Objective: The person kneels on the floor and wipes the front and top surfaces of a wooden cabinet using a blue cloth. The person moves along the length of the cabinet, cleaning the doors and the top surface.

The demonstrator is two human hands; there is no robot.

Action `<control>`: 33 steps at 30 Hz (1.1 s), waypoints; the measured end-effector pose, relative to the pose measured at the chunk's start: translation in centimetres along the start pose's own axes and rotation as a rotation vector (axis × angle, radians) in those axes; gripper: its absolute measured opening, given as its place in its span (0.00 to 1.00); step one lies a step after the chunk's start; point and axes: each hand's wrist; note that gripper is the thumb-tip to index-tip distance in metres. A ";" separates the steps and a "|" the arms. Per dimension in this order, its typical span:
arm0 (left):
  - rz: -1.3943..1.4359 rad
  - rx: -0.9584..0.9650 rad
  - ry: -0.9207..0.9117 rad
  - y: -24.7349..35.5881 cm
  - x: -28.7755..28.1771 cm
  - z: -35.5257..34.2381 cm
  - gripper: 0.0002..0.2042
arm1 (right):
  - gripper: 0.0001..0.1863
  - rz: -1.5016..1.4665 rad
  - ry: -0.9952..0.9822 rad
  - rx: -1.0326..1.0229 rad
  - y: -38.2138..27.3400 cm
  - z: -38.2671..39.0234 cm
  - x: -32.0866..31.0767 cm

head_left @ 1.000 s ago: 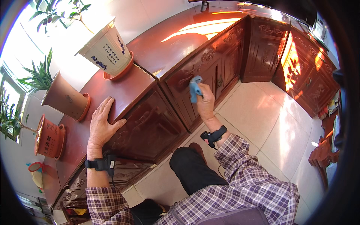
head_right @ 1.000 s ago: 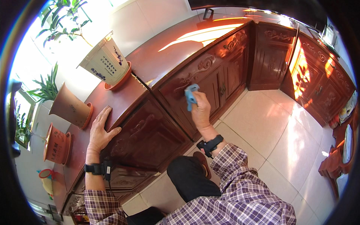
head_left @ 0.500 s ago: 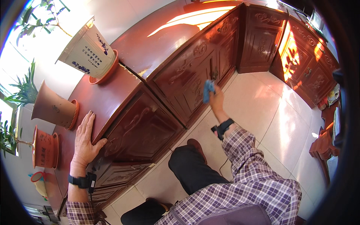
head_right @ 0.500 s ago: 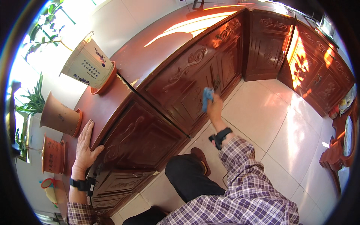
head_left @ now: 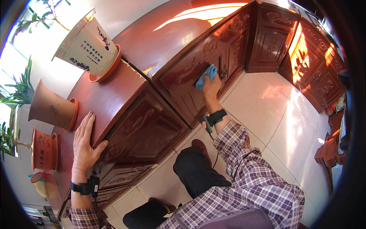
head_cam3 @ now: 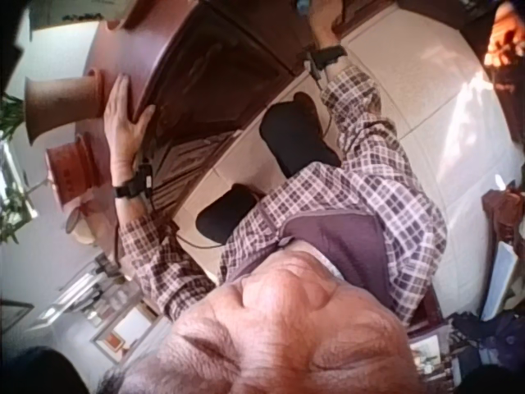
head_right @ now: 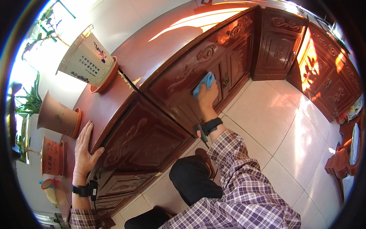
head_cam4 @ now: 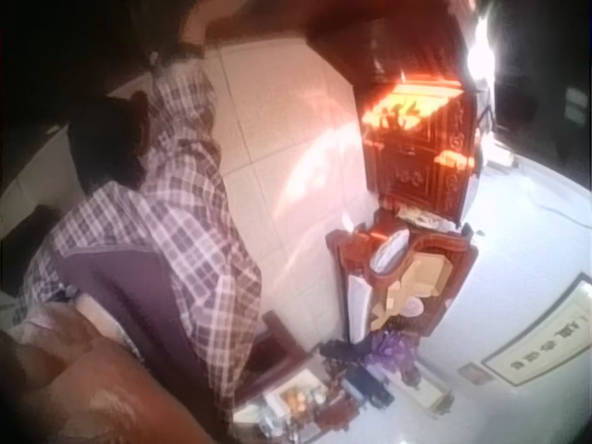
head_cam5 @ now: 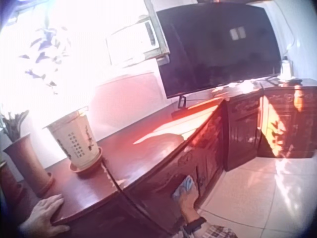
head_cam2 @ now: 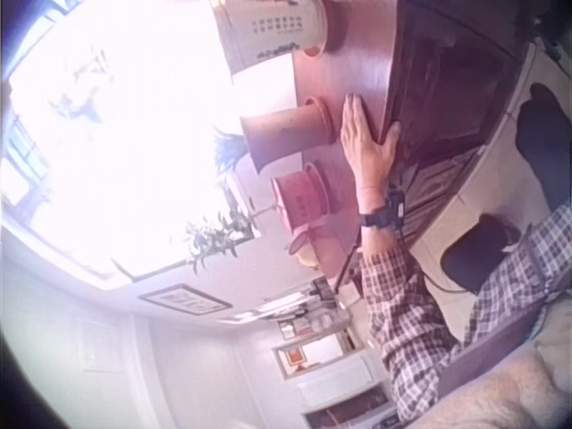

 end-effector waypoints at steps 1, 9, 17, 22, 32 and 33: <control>-0.003 0.000 0.000 0.0 0.0 0.0 0.42 | 0.13 0.038 0.014 -0.069 -0.4 1.6 0.0; 0.003 -0.001 0.044 -0.1 0.3 0.1 0.40 | 0.12 -0.047 -0.264 -0.076 -2.0 11.6 -1.5; 0.006 -0.031 0.067 0.0 0.3 0.3 0.41 | 0.11 -0.138 -0.460 0.025 -1.2 7.1 -5.9; -0.021 -0.041 0.059 -0.3 0.5 0.3 0.42 | 0.08 -0.184 -0.073 -0.033 -3.0 -3.1 -5.8; -0.004 -0.048 0.051 -0.3 0.5 0.2 0.42 | 0.12 -0.037 -0.146 -0.024 -3.5 1.6 -1.3; 0.000 -0.049 0.048 -0.2 0.5 0.2 0.42 | 0.12 -0.048 -0.165 -0.009 -3.6 3.0 -1.2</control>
Point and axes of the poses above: each hand's wrist, its own z-axis away from the middle knuckle, its own x-axis out of the palm, y = z × x, and after that the axes turned 4 degrees about z, right-handed
